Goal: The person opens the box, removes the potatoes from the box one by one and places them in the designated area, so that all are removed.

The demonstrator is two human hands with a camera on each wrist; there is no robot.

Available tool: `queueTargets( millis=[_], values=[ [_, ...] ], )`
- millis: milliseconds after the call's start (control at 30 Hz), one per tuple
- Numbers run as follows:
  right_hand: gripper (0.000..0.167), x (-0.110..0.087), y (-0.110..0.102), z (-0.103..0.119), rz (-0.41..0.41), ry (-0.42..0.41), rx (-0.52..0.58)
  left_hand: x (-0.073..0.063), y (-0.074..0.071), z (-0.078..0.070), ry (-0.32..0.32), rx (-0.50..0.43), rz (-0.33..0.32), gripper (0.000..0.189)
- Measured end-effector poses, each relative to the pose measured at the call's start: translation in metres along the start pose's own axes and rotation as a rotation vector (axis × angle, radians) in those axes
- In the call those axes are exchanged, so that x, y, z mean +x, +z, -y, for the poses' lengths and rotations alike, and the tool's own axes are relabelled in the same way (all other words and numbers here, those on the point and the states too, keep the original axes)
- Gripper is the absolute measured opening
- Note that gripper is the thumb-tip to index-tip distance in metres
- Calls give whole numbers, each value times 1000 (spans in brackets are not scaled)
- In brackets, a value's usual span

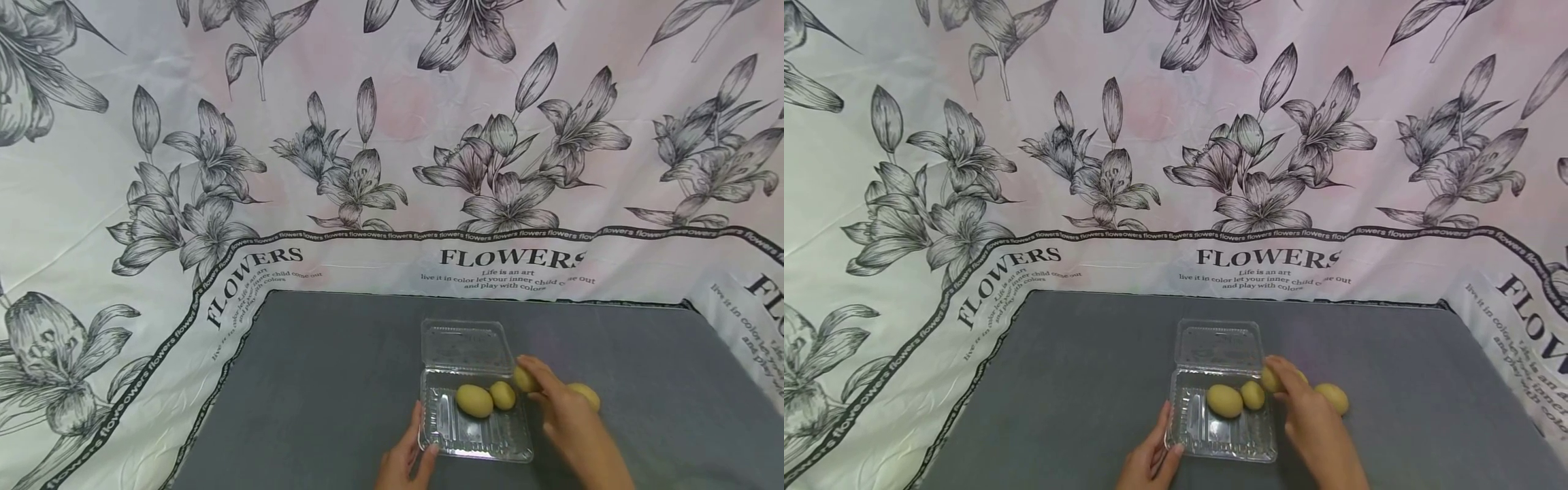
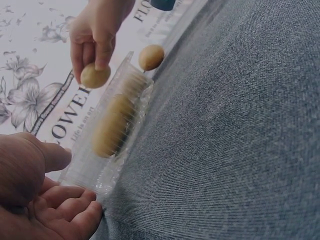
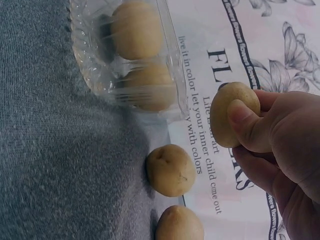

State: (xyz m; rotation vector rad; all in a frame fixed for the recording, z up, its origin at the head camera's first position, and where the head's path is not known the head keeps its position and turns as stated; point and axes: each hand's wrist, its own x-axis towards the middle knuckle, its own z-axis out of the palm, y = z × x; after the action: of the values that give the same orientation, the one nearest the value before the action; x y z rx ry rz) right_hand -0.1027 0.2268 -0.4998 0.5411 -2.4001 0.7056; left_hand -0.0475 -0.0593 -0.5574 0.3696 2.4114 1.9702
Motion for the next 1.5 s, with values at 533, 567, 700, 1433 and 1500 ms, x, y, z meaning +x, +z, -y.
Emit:
queueTargets(
  millis=[533, 567, 700, 1433, 1500],
  values=[
    [70, -5, -12, -6, 47, 138, -45, -2, -2, -2, -17, 20, -11, 67],
    [70, -5, -13, -6, 54, 151, -44, -2, -2, -2, -19, 22, -11, 67],
    [70, -6, -16, -8, 67, 192, -44, -2, -2, -2, -24, 27, -9, 67],
    [71, -17, -43, -30, 63, 294, -76, 0, -3, -7, -74, -10, 24, 69],
    [70, -19, -45, -33, 66, 296, -90, 0, -3, -6, -66, -20, 27, 69]
  ],
)
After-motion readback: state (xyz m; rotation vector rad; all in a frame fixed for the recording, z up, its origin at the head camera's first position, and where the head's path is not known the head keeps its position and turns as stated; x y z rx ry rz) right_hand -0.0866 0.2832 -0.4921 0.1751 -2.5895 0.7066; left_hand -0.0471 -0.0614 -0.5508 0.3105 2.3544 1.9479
